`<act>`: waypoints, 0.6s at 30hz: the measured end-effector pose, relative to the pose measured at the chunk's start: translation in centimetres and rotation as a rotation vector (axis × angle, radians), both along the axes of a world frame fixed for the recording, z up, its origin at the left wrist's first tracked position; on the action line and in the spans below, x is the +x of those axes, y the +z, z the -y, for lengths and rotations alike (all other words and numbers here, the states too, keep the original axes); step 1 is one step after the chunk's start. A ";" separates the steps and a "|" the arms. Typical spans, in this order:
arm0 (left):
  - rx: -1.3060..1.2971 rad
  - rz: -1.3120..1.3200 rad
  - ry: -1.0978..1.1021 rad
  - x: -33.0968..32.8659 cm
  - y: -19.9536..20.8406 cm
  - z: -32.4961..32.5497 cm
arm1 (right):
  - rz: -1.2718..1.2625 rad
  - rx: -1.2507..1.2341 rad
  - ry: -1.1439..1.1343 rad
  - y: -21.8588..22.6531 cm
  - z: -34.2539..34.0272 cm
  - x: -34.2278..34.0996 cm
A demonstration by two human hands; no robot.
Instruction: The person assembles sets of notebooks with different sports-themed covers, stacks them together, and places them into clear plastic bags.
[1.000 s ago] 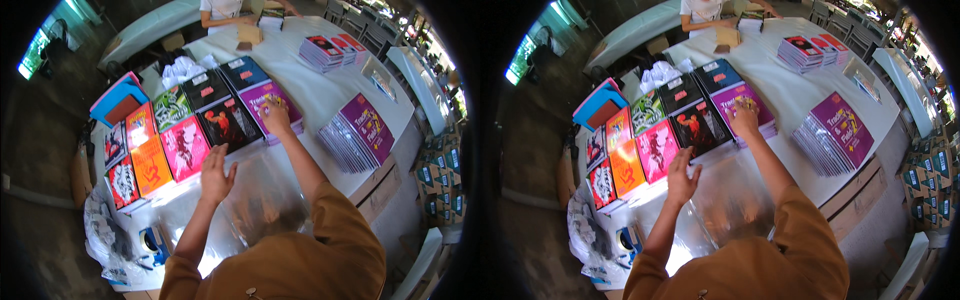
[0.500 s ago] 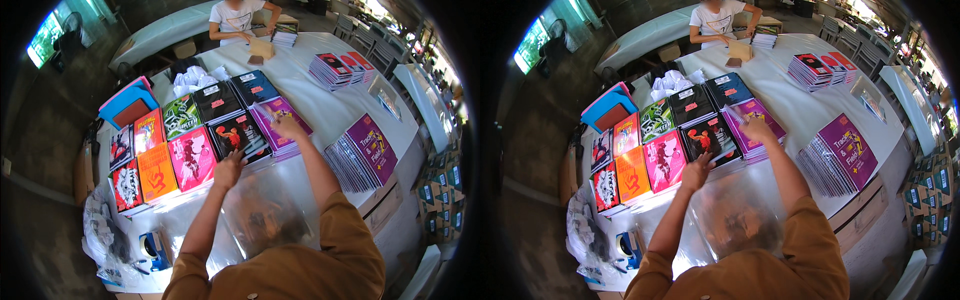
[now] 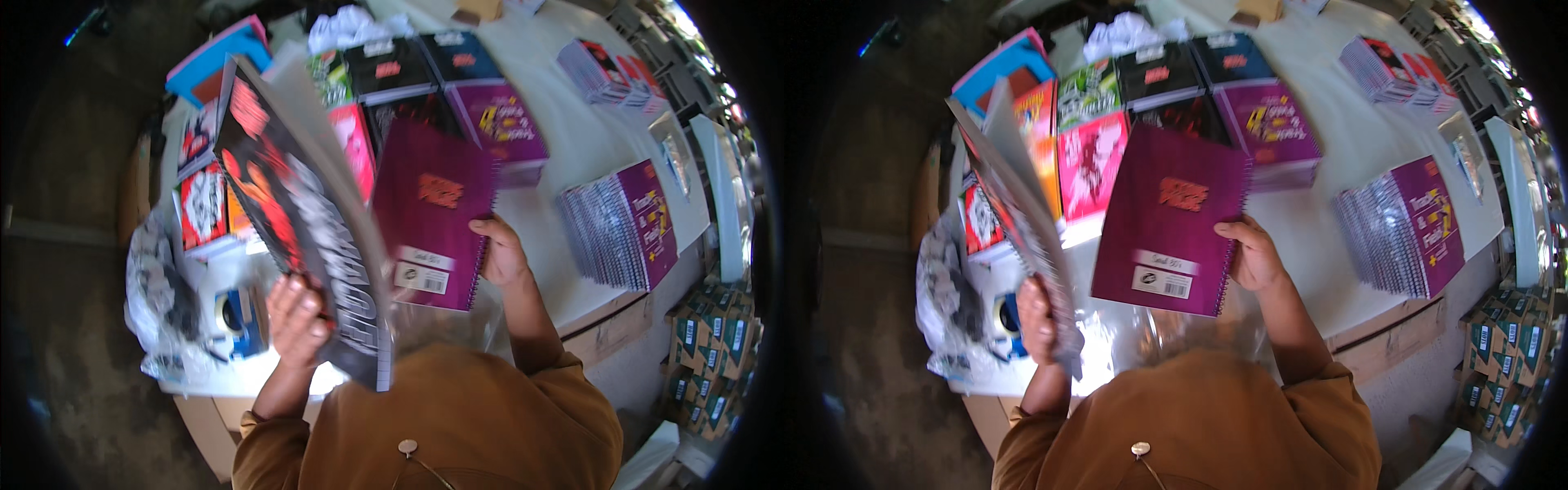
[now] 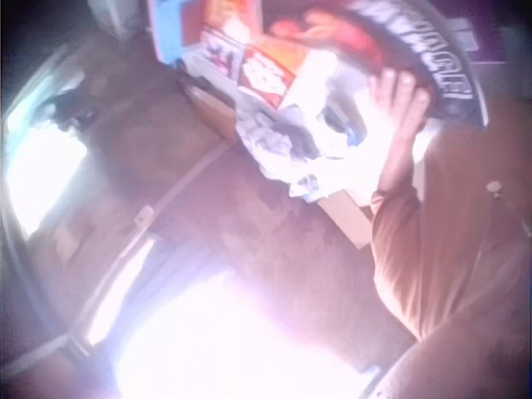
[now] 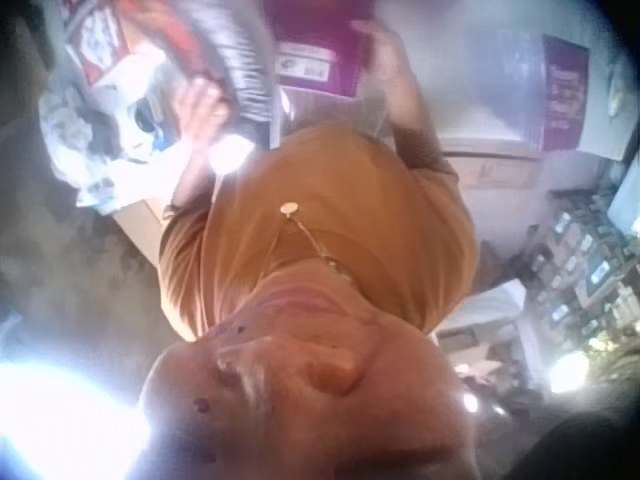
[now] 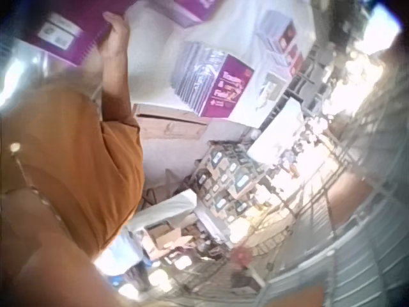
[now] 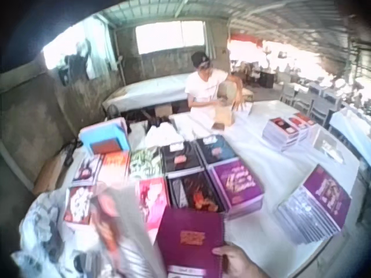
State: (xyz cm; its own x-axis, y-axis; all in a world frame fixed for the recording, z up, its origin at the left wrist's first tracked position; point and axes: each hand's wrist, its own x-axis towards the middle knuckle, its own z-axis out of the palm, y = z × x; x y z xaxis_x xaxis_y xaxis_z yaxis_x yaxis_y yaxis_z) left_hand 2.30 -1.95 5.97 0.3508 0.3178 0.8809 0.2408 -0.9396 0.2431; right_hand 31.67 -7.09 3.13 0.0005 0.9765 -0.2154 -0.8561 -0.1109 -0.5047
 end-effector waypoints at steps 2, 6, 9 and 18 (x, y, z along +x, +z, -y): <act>-0.076 -0.253 -0.074 -1.9 -1.6 3.5 | -0.024 -0.099 0.142 -4.4 1.1 -2.1; -0.437 -0.832 0.020 -6.0 -9.0 8.8 | -0.255 -0.246 0.425 -10.0 2.3 -5.8; -0.519 -0.891 0.026 -6.8 -9.3 10.0 | 0.389 -0.217 0.357 -10.3 3.0 -8.5; -0.452 -0.560 0.241 -1.4 -3.8 -2.6 | 0.320 -0.237 0.338 -11.7 2.3 -10.4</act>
